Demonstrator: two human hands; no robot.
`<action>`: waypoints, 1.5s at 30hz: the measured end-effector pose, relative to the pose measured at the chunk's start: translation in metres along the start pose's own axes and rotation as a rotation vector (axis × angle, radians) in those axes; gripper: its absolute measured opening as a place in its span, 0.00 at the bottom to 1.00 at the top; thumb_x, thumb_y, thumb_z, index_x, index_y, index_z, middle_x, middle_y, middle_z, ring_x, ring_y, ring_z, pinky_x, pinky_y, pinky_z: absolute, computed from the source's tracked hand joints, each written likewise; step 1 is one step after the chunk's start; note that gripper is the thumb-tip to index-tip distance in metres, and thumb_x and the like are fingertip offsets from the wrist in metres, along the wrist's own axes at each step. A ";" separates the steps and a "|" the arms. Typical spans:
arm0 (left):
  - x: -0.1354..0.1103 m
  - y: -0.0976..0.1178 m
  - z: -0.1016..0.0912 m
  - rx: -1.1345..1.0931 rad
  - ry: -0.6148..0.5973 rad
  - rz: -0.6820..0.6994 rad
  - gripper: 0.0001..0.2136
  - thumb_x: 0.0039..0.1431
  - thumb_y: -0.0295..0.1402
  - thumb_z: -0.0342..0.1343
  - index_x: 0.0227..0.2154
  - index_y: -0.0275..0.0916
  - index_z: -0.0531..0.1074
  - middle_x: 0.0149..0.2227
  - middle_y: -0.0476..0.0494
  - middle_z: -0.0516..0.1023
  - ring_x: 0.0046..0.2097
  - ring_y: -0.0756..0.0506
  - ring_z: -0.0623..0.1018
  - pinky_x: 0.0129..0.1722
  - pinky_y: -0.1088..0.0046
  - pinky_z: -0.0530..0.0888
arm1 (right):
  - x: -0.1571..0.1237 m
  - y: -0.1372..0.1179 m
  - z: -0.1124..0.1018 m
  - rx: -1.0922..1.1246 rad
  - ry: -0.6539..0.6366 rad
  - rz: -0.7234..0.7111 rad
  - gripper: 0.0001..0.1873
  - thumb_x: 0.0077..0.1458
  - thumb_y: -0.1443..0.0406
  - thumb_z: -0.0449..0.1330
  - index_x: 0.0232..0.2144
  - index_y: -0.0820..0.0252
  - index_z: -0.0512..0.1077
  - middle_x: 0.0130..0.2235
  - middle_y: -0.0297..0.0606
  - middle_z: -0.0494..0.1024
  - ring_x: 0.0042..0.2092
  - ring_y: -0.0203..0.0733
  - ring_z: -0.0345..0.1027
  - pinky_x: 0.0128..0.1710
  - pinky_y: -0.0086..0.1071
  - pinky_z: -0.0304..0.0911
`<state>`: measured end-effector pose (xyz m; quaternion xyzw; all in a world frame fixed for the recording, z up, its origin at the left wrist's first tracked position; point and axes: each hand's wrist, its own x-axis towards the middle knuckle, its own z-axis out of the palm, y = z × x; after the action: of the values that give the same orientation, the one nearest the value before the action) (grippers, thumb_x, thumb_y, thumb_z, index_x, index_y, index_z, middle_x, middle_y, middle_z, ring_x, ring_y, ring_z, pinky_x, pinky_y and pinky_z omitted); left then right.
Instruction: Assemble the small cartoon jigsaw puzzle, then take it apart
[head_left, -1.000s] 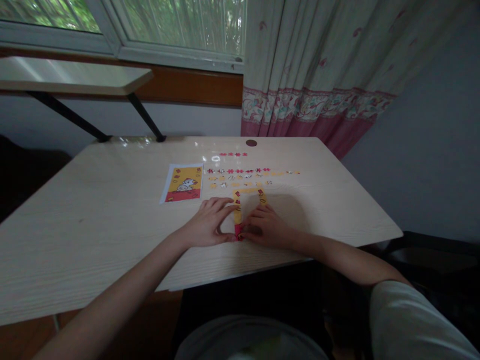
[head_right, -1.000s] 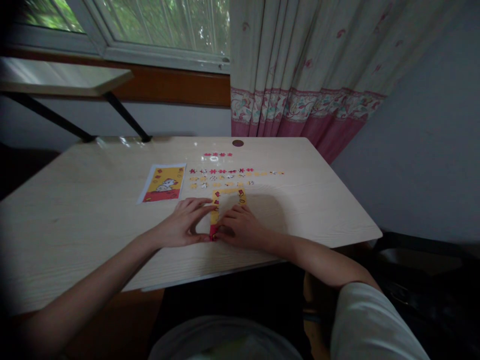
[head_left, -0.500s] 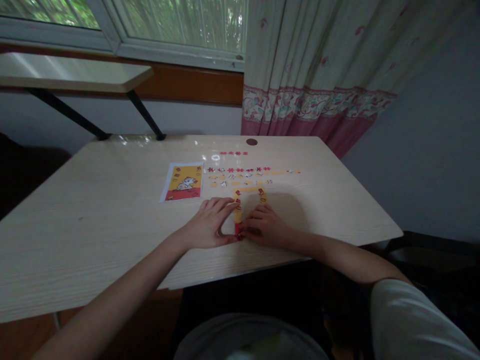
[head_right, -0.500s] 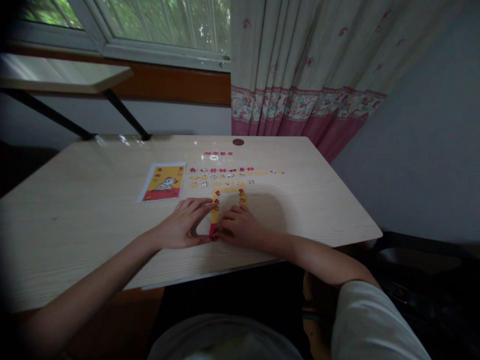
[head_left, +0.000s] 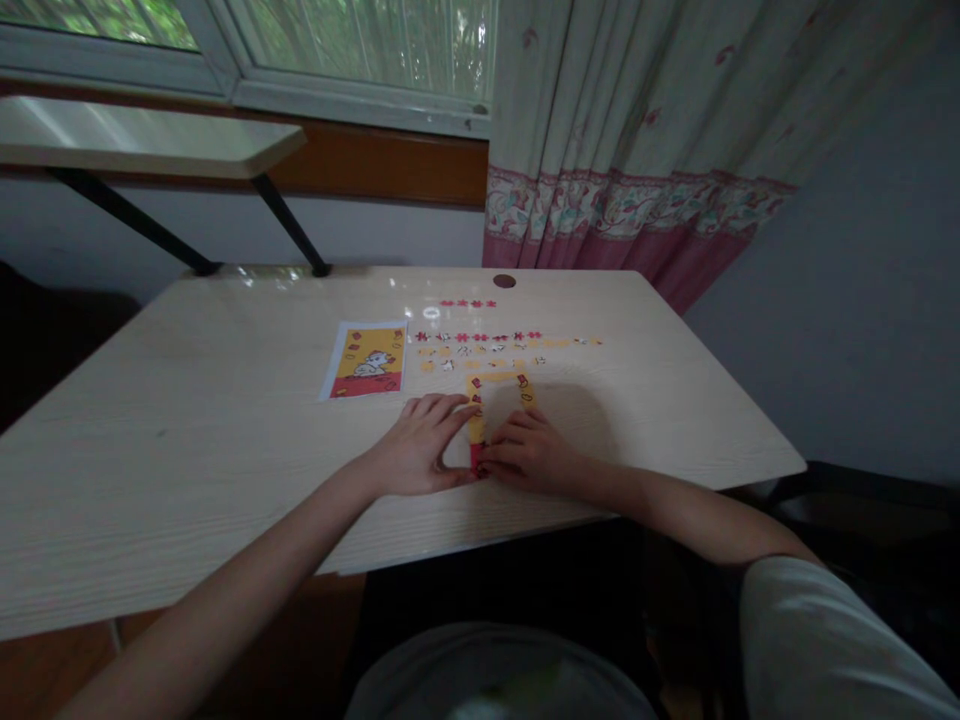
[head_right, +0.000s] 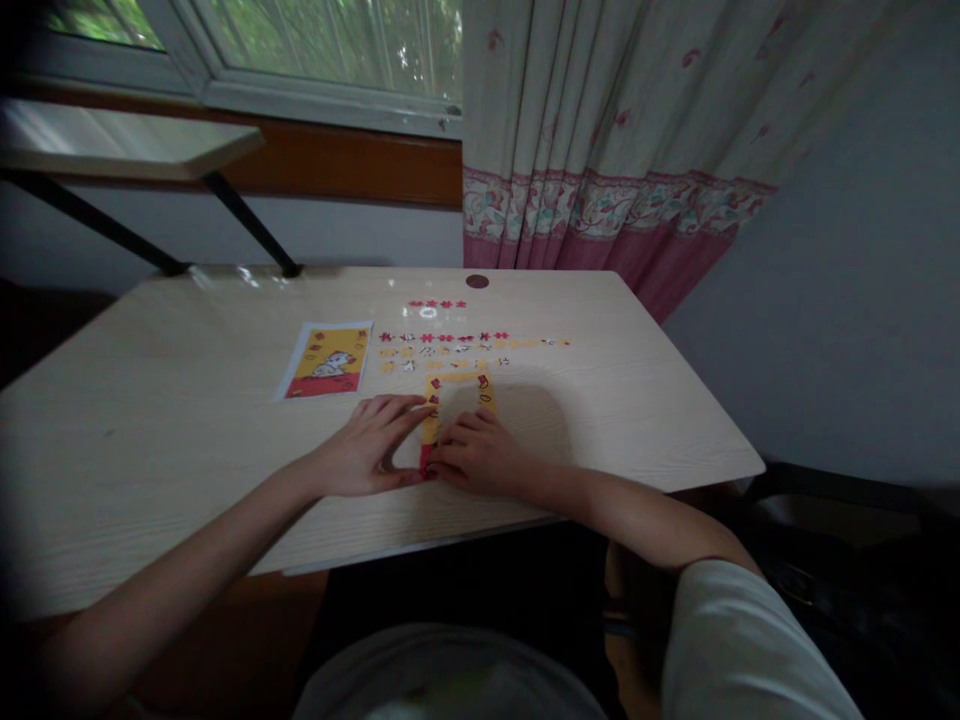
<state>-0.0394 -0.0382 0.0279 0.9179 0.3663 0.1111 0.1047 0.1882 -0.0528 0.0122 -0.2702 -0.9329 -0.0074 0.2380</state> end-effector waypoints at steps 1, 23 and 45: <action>0.000 0.000 0.000 -0.002 0.000 -0.001 0.36 0.49 0.55 0.54 0.57 0.39 0.57 0.57 0.34 0.61 0.54 0.34 0.61 0.51 0.55 0.59 | 0.000 -0.001 -0.001 -0.013 0.006 -0.012 0.09 0.57 0.60 0.56 0.31 0.55 0.75 0.33 0.34 0.77 0.37 0.39 0.61 0.40 0.35 0.51; 0.002 0.000 0.004 -0.022 0.040 -0.020 0.30 0.54 0.50 0.51 0.56 0.38 0.59 0.55 0.36 0.63 0.54 0.36 0.63 0.49 0.56 0.61 | 0.003 0.035 -0.027 0.165 -0.070 0.072 0.10 0.59 0.63 0.53 0.34 0.58 0.73 0.34 0.37 0.76 0.38 0.38 0.66 0.44 0.35 0.58; 0.003 0.004 0.010 -0.007 0.071 -0.092 0.38 0.47 0.51 0.56 0.58 0.39 0.54 0.57 0.34 0.62 0.55 0.34 0.62 0.51 0.55 0.59 | -0.010 0.060 -0.055 0.324 -0.399 0.246 0.27 0.40 0.54 0.68 0.41 0.57 0.67 0.44 0.40 0.68 0.47 0.45 0.62 0.48 0.38 0.58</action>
<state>-0.0312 -0.0401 0.0198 0.8952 0.4110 0.1400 0.1001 0.2503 -0.0144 0.0492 -0.3358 -0.9106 0.2241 0.0891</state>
